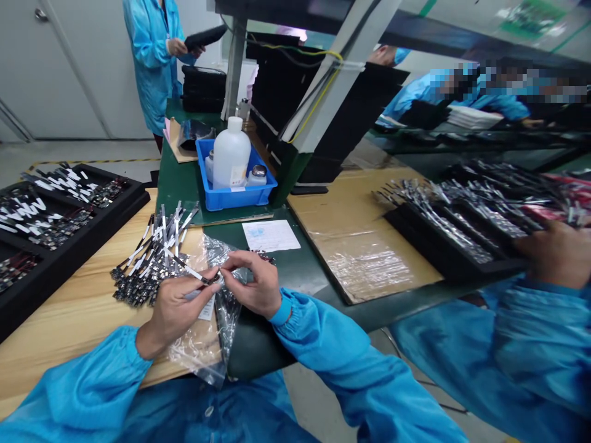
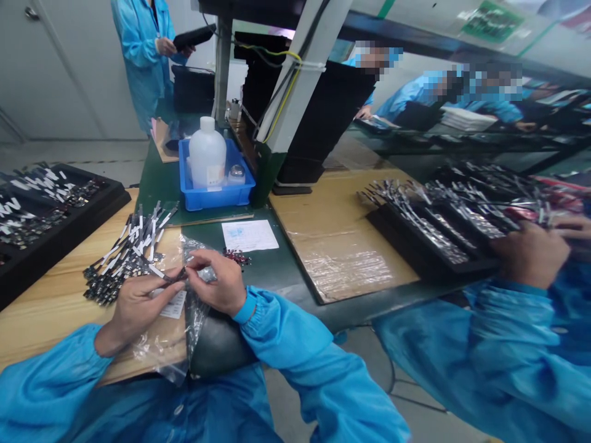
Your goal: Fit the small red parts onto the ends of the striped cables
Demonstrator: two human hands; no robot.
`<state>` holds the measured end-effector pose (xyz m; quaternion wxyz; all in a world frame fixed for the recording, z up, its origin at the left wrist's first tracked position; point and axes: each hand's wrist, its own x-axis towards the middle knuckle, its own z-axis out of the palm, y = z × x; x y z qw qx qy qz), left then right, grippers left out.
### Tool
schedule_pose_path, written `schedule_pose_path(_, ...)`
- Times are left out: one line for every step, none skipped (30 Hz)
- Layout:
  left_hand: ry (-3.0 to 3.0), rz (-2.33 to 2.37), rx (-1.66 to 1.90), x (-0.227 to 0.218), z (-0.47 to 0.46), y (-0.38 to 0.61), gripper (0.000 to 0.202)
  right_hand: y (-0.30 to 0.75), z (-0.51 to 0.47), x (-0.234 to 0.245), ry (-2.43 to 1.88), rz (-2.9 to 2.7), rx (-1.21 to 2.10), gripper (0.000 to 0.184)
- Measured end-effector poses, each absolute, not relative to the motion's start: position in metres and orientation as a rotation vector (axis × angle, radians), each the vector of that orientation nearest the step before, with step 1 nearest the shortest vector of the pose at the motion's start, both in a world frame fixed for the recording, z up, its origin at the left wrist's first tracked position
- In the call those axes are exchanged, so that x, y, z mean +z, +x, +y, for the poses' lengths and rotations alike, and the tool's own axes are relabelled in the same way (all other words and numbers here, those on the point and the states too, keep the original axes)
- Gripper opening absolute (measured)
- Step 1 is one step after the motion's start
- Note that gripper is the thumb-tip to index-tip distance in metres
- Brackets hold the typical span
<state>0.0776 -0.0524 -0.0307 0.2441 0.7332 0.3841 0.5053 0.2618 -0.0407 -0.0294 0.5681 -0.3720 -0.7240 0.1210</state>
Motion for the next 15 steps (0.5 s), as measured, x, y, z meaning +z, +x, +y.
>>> schedule_pose_path(2.003,1.043,1.385,-0.0314,-0.0523,0.0779,0.023,0.2619,-0.0412,-0.0289,-0.885,-1.705,0.277,0.034)
schedule_pose_path(2.002,1.037,1.389,-0.0317,-0.0523,0.0781,0.023,0.2620,-0.0417,-0.0285,-0.897,-1.710,0.269,0.034)
schedule_pose_path(2.001,1.031,1.392,-0.0316,-0.0524,0.0783,0.023,0.2620,-0.0423,-0.0280,-0.905,-1.715,0.257,0.034)
schedule_pose_path(1.999,1.027,1.389,-0.0313,-0.0527,0.0785,0.022,0.2619,-0.0429,-0.0277,-0.911,-1.720,0.244,0.034)
schedule_pose_path(1.995,1.025,1.382,-0.0306,-0.0530,0.0785,0.022,0.2618,-0.0435,-0.0274,-0.914,-1.723,0.230,0.034)
schedule_pose_path(1.993,1.023,1.372,-0.0298,-0.0534,0.0786,0.022,0.2616,-0.0440,-0.0272,-0.918,-1.725,0.218,0.034)
schedule_pose_path(1.991,1.021,1.361,-0.0289,-0.0538,0.0786,0.021,0.2614,-0.0445,-0.0271,-0.922,-1.723,0.207,0.034)
schedule_pose_path(1.990,1.016,1.353,-0.0281,-0.0541,0.0786,0.022,0.2613,-0.0448,-0.0271,-0.926,-1.723,0.201,0.034)
schedule_pose_path(1.990,1.014,1.348,-0.0275,-0.0542,0.0787,0.022,0.2611,-0.0451,-0.0272,-0.930,-1.724,0.199,0.033)
schedule_pose_path(1.992,1.013,1.346,-0.0272,-0.0540,0.0788,0.022,0.2611,-0.0452,-0.0275,-0.935,-1.725,0.202,0.032)
schedule_pose_path(1.997,1.013,1.344,-0.0272,-0.0535,0.0788,0.022,0.2612,-0.0450,-0.0279,-0.940,-1.727,0.207,0.030)
schedule_pose_path(2.004,1.017,1.341,-0.0275,-0.0526,0.0788,0.022,0.2613,-0.0445,-0.0285,-0.944,-1.730,0.214,0.029)
schedule_pose_path(2.014,1.023,1.335,-0.0282,-0.0516,0.0784,0.022,0.2613,-0.0438,-0.0294,-0.949,-1.733,0.219,0.028)
schedule_pose_path(2.027,1.027,1.330,-0.0291,-0.0507,0.0777,0.021,0.2612,-0.0430,-0.0304,-0.955,-1.733,0.223,0.027)
schedule_pose_path(2.042,1.028,1.324,-0.0302,-0.0501,0.0764,0.018,0.2609,-0.0421,-0.0315,-0.957,-1.731,0.224,0.025)
